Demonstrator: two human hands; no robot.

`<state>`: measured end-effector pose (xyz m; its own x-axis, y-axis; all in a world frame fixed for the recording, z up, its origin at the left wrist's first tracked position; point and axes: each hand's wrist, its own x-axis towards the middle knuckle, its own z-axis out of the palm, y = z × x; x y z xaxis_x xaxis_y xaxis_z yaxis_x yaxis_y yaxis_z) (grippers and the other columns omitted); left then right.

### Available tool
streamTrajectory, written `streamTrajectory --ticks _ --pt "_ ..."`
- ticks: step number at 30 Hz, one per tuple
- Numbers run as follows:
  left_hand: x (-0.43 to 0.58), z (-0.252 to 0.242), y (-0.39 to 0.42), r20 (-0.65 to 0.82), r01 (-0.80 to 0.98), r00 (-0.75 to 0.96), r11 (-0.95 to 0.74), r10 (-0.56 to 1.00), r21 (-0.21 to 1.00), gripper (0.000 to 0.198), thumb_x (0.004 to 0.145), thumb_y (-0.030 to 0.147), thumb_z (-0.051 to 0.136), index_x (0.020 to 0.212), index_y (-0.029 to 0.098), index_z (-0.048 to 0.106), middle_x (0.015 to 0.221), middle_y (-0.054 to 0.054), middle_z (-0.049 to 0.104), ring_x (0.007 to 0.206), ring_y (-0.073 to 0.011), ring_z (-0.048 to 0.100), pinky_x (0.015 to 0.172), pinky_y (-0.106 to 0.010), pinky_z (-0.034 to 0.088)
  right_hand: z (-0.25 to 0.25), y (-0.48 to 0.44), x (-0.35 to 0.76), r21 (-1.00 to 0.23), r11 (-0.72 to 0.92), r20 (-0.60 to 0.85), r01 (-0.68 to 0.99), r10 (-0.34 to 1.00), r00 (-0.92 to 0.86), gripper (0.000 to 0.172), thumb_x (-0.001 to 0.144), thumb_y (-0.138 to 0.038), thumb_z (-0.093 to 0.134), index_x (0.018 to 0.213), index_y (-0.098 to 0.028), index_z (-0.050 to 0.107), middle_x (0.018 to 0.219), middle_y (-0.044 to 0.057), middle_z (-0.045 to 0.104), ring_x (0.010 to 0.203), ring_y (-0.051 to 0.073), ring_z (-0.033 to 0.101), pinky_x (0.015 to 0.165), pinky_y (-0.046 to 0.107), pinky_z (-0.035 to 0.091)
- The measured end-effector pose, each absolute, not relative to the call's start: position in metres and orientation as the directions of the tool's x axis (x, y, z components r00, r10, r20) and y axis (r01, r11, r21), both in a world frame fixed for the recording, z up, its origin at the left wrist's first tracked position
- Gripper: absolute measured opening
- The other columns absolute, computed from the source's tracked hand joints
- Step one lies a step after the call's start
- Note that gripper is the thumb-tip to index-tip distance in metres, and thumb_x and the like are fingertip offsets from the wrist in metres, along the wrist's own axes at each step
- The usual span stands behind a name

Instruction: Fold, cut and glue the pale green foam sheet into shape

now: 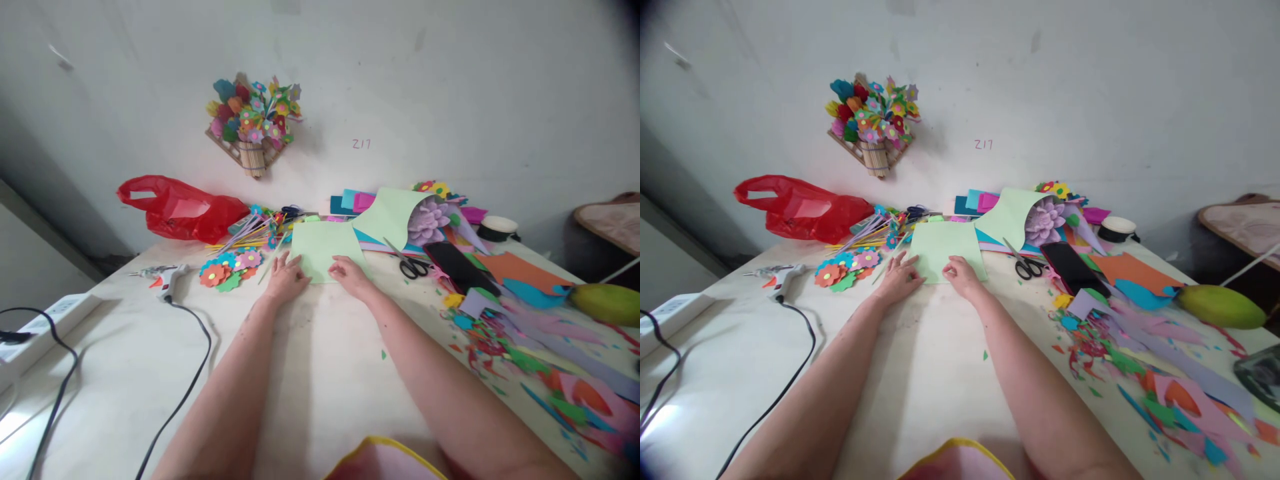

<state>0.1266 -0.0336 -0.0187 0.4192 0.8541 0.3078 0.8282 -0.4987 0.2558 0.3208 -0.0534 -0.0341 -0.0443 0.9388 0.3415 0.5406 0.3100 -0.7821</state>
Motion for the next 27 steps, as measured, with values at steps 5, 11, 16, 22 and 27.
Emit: streamTrajectory --ticks 5,11,16,22,27 --pt "0.127 -0.018 -0.034 0.303 0.836 0.418 -0.493 0.856 0.241 0.02 0.069 0.038 0.05 0.061 0.021 0.057 0.126 0.001 0.046 0.127 -0.0263 0.017 0.103 -0.048 0.009 -0.038 -0.053 0.316 -0.641 0.355 0.42 0.681 0.904 -0.076 0.011 0.066 -0.013 0.06 0.077 -0.015 0.06 0.118 0.011 0.045 0.12 0.021 0.031 0.099 0.038 0.026" --pt "0.128 -0.018 -0.035 0.303 0.837 0.42 -0.494 0.855 0.234 0.022 0.069 0.04 0.049 0.061 0.021 0.057 0.126 0.0 0.046 0.127 -0.0268 0.017 0.103 -0.048 0.01 -0.046 -0.047 0.311 -0.568 0.333 0.42 0.753 0.904 -0.083 0.024 0.065 -0.014 0.063 0.088 -0.016 0.062 0.123 0.013 0.04 0.127 0.026 0.015 0.101 0.044 0.021" --pt "0.123 -0.015 -0.037 0.313 0.827 0.423 -0.503 0.851 0.251 0.02 0.069 0.038 0.049 0.062 0.022 0.058 0.127 0.001 0.045 0.127 -0.0259 0.018 0.103 -0.048 0.011 -0.049 -0.046 0.313 -0.57 0.361 0.411 0.738 0.903 -0.124 0.028 0.068 -0.014 0.06 0.096 -0.017 0.062 0.126 0.012 0.039 0.127 0.026 0.015 0.1 0.045 0.023" --pt "0.104 -0.01 -0.032 0.33 0.806 0.337 -0.452 0.882 0.382 0.019 0.074 0.033 0.044 0.066 0.022 0.057 0.123 0.001 0.05 0.125 -0.0198 0.025 0.103 -0.042 0.021 -0.053 -0.049 0.313 -0.509 0.417 0.472 0.753 0.867 -0.161 0.029 0.073 -0.013 0.053 0.1 -0.02 0.062 0.12 0.008 0.048 0.126 0.022 0.022 0.101 0.041 0.025" --pt "0.095 -0.008 -0.03 0.297 0.78 0.365 -0.464 0.882 0.42 0.021 0.073 0.034 0.046 0.061 0.021 0.056 0.124 0.002 0.048 0.126 -0.0188 0.022 0.103 -0.036 0.023 -0.048 -0.052 0.308 -0.47 0.465 0.503 0.75 0.84 -0.206 0.028 0.075 -0.013 0.05 0.099 -0.02 0.062 0.114 0.007 0.054 0.12 0.019 0.033 0.099 0.039 0.03"
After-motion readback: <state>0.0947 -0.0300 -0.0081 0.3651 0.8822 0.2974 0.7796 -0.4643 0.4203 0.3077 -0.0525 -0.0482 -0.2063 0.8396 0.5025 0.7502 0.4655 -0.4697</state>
